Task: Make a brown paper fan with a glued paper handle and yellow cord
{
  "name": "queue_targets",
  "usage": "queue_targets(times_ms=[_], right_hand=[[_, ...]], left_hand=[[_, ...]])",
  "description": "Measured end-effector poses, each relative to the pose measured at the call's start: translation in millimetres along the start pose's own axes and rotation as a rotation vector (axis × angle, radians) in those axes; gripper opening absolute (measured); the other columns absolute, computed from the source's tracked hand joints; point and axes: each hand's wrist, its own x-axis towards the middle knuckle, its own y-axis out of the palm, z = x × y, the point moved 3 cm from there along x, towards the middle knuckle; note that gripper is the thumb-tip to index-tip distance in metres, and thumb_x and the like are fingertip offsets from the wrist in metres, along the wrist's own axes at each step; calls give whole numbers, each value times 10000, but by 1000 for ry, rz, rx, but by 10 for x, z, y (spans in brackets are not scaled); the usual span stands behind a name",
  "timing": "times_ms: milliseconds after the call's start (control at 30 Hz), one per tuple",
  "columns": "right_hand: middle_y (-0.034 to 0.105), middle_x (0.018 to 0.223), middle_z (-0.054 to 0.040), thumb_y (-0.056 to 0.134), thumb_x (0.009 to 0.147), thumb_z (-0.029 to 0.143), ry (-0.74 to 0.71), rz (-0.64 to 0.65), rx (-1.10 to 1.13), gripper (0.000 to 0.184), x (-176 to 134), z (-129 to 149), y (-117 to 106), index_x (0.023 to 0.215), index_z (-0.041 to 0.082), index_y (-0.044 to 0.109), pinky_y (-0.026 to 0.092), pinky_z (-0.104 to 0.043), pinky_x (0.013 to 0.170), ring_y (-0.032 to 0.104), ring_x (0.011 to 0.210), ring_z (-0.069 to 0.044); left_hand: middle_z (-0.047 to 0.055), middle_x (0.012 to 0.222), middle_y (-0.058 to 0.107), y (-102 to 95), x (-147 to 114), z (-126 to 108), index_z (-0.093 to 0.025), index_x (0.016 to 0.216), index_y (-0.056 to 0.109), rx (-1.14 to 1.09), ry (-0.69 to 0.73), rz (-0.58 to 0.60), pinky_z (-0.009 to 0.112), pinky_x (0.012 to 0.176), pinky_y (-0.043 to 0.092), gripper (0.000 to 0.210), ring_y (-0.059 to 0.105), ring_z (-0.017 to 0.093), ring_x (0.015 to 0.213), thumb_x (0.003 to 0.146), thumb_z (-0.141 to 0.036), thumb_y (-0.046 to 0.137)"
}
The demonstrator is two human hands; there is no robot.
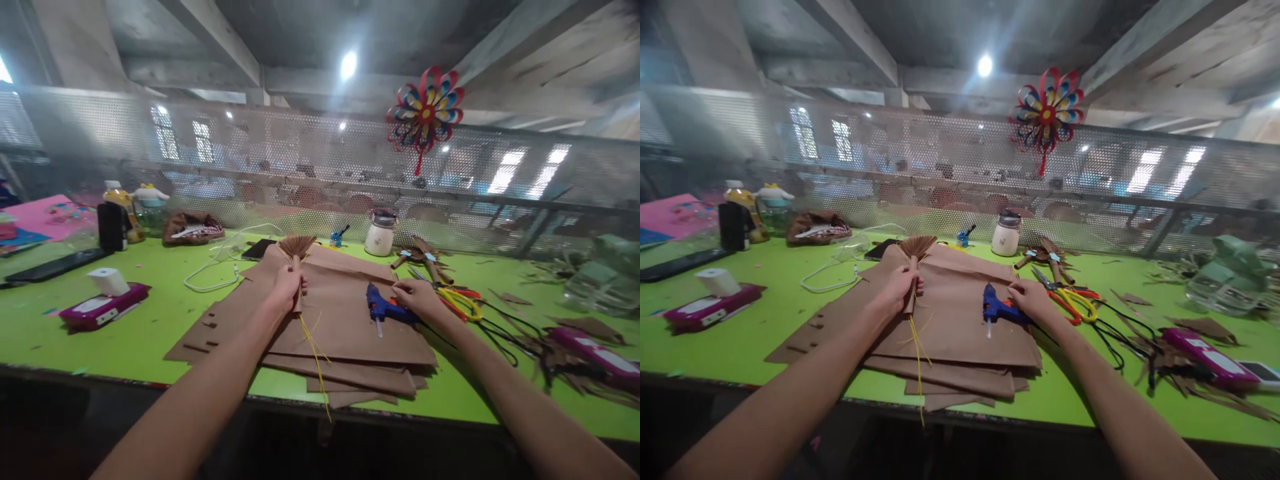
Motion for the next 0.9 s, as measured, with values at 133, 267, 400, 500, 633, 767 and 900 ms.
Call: queue_targets(times_ms=[133, 267, 400, 500, 633, 767, 900], right_hand=[[710, 695, -55, 464, 793, 273, -9, -2, -1, 276, 7, 3, -11, 742, 172, 715, 477, -292, 621, 638, 646, -186], [715, 787, -67, 466, 805, 247, -75, 0, -5, 255, 11, 182, -13, 786, 177, 711, 474, -319, 687, 637, 725, -194], [704, 790, -49, 508, 805, 239, -227, 71, 2, 206, 12, 547, 30, 790, 187, 706, 457, -299, 706, 621, 734, -176], [690, 792, -50, 560, 779, 248, -304, 96, -4, 157, 38, 807, 52, 763, 196, 707, 438, -300, 719, 606, 765, -183], [686, 837, -60, 534, 805, 229, -305, 64, -13, 175, 123, 991, 8, 789, 199, 706, 423, -304, 734, 595, 806, -187], [688, 807, -51, 483, 845, 215, -253, 19, -31, 215, 154, 1003, 9, 807, 190, 693, 423, -315, 750, 594, 788, -184], [674, 779, -62, 506, 832, 196, -266, 43, -38, 184, 59, 1002, 164, 799, 161, 684, 440, -299, 717, 586, 762, -184]], left_hand=[[-61, 501, 478, -104, 57, -71, -173, 811, 427, 44, 21, -49, 168, 452, 405, 124, 492, 68, 414, 803, -100, 528], [-28, 519, 534, -157, 9, -173, -157, 775, 462, 100, 21, -3, 200, 472, 443, 105, 515, 84, 425, 789, -123, 561], [1, 531, 576, -236, -53, -287, -150, 732, 519, 188, 66, 33, 197, 441, 422, 132, 535, 107, 441, 722, -163, 649], [-19, 526, 566, -341, -82, -332, -160, 753, 528, 248, 134, 27, 170, 450, 400, 136, 537, 94, 453, 710, -141, 655], [-33, 522, 551, -479, -127, -306, -173, 785, 525, 316, 199, 60, 172, 474, 409, 97, 535, 88, 450, 748, -153, 613], [-22, 474, 533, -628, -153, -261, -174, 703, 518, 410, 218, 75, 185, 432, 384, 97, 509, 101, 402, 760, -195, 593], [-14, 471, 540, -766, -112, -232, -179, 694, 508, 507, 224, 14, 198, 438, 388, 97, 525, 118, 415, 770, -195, 566]])
